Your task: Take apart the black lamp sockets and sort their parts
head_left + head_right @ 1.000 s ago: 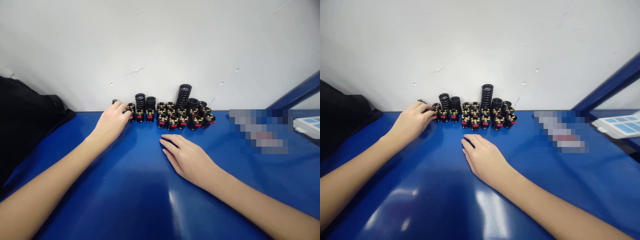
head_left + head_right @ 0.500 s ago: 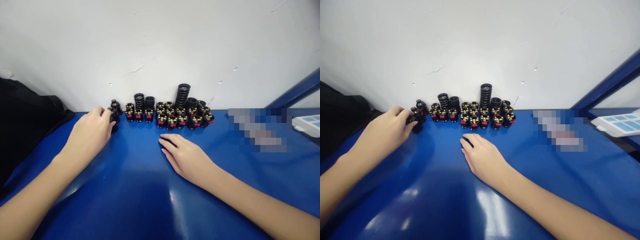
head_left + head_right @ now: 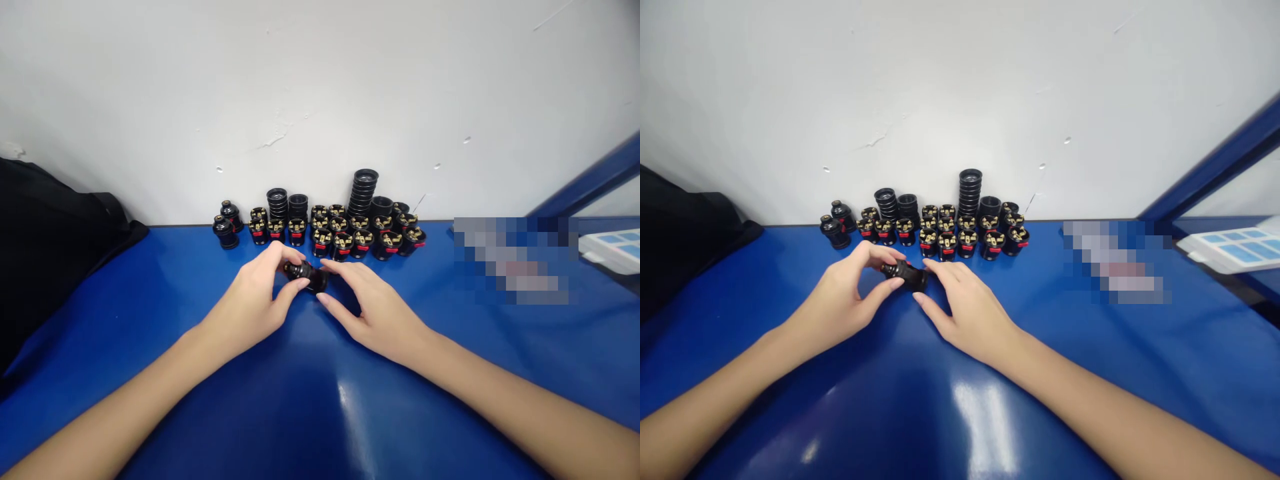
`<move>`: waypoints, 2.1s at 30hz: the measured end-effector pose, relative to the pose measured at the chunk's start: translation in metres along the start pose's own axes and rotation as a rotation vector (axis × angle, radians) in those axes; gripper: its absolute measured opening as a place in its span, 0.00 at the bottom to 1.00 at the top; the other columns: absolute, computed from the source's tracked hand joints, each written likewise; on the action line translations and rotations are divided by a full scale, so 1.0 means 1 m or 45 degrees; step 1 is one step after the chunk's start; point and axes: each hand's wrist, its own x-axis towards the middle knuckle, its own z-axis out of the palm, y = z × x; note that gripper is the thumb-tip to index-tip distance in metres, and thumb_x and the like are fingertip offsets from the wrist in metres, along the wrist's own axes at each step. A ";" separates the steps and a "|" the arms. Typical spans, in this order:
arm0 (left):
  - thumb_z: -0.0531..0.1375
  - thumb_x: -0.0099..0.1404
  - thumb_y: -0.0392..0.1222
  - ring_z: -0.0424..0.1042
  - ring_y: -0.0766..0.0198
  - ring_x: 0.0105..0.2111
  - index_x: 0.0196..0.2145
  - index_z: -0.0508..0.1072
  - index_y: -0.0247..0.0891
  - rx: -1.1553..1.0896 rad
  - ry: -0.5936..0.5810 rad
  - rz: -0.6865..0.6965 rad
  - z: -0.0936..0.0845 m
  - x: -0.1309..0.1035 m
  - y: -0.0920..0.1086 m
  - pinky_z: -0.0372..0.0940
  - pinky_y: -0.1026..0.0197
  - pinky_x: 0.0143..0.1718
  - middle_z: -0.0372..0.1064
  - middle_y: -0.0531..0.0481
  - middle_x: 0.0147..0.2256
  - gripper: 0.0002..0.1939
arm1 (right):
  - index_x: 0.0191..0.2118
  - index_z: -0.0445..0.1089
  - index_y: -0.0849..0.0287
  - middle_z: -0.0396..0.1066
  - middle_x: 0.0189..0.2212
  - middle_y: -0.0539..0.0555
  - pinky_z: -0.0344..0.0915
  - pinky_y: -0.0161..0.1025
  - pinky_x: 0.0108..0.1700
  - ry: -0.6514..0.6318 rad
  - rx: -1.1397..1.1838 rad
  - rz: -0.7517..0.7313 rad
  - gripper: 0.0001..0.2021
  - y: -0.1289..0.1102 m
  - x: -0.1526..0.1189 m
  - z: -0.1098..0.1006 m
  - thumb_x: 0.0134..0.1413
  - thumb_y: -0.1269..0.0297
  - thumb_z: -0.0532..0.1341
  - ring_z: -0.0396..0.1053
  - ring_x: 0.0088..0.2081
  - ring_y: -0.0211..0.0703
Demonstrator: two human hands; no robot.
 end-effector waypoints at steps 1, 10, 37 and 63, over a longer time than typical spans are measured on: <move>0.62 0.75 0.36 0.80 0.55 0.51 0.49 0.67 0.45 -0.089 -0.022 -0.006 0.004 -0.002 -0.002 0.77 0.49 0.54 0.78 0.45 0.51 0.09 | 0.65 0.68 0.56 0.79 0.57 0.64 0.78 0.61 0.58 0.004 0.039 0.017 0.20 0.001 0.001 0.000 0.72 0.59 0.62 0.78 0.57 0.59; 0.66 0.73 0.44 0.79 0.51 0.55 0.62 0.68 0.47 -0.167 -0.107 -0.018 0.016 -0.014 -0.011 0.76 0.46 0.57 0.77 0.42 0.56 0.22 | 0.55 0.74 0.54 0.79 0.49 0.55 0.81 0.44 0.53 -0.006 0.587 0.095 0.13 0.004 0.005 -0.003 0.66 0.64 0.69 0.82 0.48 0.45; 0.59 0.78 0.37 0.73 0.54 0.55 0.60 0.63 0.42 -0.201 -0.137 0.166 0.022 -0.021 -0.013 0.70 0.50 0.57 0.70 0.41 0.55 0.16 | 0.62 0.63 0.52 0.75 0.49 0.56 0.76 0.46 0.45 -0.165 0.584 0.103 0.20 0.006 0.007 -0.006 0.69 0.57 0.66 0.76 0.45 0.48; 0.60 0.77 0.36 0.70 0.52 0.58 0.60 0.62 0.42 -0.196 -0.116 0.200 0.024 -0.022 -0.017 0.69 0.47 0.60 0.68 0.40 0.56 0.18 | 0.65 0.59 0.53 0.71 0.48 0.57 0.71 0.48 0.48 -0.265 0.632 0.116 0.19 0.005 0.007 -0.010 0.74 0.59 0.58 0.71 0.45 0.48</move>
